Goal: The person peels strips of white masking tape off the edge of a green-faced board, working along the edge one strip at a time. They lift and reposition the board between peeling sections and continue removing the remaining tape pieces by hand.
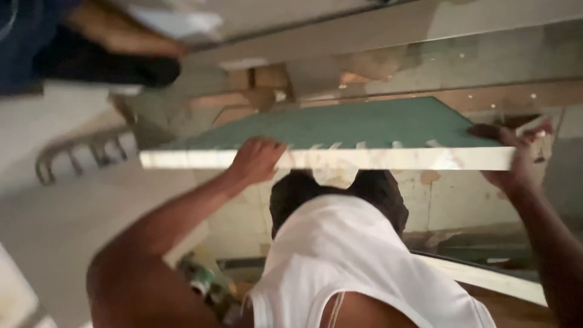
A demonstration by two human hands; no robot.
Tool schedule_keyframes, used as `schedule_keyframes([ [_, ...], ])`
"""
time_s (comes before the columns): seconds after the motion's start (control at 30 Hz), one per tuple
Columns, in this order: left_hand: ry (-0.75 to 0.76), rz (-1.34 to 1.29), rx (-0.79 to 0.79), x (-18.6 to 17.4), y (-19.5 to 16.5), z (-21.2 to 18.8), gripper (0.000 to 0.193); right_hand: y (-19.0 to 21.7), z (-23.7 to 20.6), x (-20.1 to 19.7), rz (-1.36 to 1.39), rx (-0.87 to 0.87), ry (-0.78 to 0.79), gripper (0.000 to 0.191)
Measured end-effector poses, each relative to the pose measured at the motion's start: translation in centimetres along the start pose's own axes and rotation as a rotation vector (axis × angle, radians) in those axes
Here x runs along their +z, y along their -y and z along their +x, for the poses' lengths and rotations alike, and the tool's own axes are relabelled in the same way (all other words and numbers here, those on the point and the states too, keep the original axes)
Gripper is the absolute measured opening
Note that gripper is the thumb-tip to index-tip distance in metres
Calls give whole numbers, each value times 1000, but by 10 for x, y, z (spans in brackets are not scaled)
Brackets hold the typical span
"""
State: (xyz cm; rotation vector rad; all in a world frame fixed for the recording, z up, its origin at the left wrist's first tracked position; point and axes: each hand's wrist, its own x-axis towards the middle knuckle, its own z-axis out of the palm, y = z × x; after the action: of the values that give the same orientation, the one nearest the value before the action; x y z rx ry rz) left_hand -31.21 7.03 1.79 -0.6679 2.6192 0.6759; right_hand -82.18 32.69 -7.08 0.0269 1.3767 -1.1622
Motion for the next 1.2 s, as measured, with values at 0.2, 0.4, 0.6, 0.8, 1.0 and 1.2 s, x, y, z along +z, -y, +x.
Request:
schedule_keyframes([
  [0.2,32,46,-31,22,-48,64,40,-13,33,-67,-465,-405,100,30],
  [0.4,51,84,-15,44,-49,93,31,-19,53,-77,-914,-732,19,25],
  [0.6,44,104,-41,57,-55,111,27,-30,82,-84,464,-60,75,38],
  [0.8,58,121,-32,68,-63,123,25,-32,89,-89,168,-179,15,26],
  [1.0,41,136,-39,70,-72,131,28,-26,86,-92,-738,-600,63,33],
  [1.2,34,173,-52,79,-72,124,24,-1,69,-110,-1203,-782,5,52],
])
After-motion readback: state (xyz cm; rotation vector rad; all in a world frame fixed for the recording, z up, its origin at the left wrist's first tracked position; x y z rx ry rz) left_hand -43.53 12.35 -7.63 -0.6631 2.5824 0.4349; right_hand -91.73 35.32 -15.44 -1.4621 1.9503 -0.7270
